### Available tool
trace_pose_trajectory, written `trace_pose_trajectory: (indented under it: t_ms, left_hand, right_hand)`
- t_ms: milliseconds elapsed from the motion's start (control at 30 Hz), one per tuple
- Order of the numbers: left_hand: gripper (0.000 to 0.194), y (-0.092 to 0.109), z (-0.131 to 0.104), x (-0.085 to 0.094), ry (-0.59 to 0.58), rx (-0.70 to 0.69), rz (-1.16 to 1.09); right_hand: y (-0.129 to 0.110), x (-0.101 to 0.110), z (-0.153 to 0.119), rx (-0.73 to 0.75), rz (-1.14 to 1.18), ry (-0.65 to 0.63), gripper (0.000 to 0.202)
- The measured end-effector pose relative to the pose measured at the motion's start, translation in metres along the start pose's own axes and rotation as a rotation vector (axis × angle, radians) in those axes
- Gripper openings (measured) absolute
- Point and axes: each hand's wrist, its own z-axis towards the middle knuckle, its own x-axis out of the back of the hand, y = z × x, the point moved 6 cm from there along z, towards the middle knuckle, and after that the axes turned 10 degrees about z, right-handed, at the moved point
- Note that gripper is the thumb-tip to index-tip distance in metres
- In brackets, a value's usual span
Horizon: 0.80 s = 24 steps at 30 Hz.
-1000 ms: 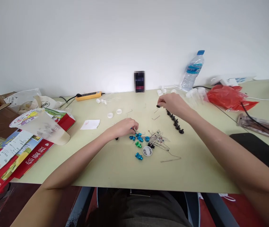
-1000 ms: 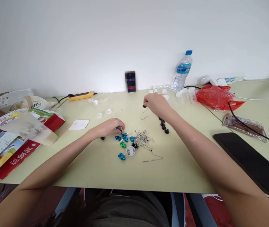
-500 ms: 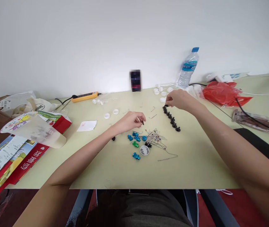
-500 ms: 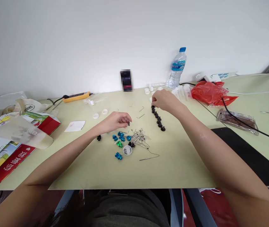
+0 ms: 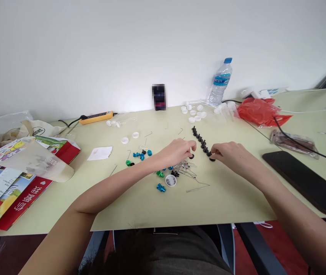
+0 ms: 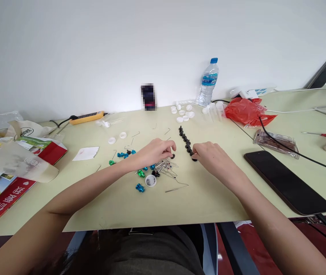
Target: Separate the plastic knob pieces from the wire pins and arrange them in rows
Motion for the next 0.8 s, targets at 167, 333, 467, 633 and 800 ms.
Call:
trace_pose_trajectory:
  t_ms: [167, 333, 467, 633, 800]
  left_hand:
    - [0.014, 0.013, 0.005, -0.015, 0.006, -0.026, -0.027]
    - [0.020, 0.027, -0.002, -0.039, -0.159, -0.023, -0.347]
    - [0.022, 0.025, -0.012, -0.034, -0.215, -0.039, -0.591]
    - [0.015, -0.024, -0.035, 0.017, 0.012, 0.058, -0.401]
    - [0.018, -0.097, -0.082, 0.061, 0.100, 0.341, 0.166]
  right_hand:
    - [-0.021, 0.007, -0.015, 0.050, 0.129, 0.117, 0.014]
    - [-0.031, -0.025, -0.036, 0.109, 0.194, 0.034, 0.010]
    - [-0.021, -0.034, -0.045, 0.053, 0.194, -0.004, 0.014]
    - [-0.003, -0.028, -0.048, 0.014, 0.197, 0.013, 0.016]
    - [0.016, -0.031, -0.042, -0.041, 0.139, 0.073, 0.014]
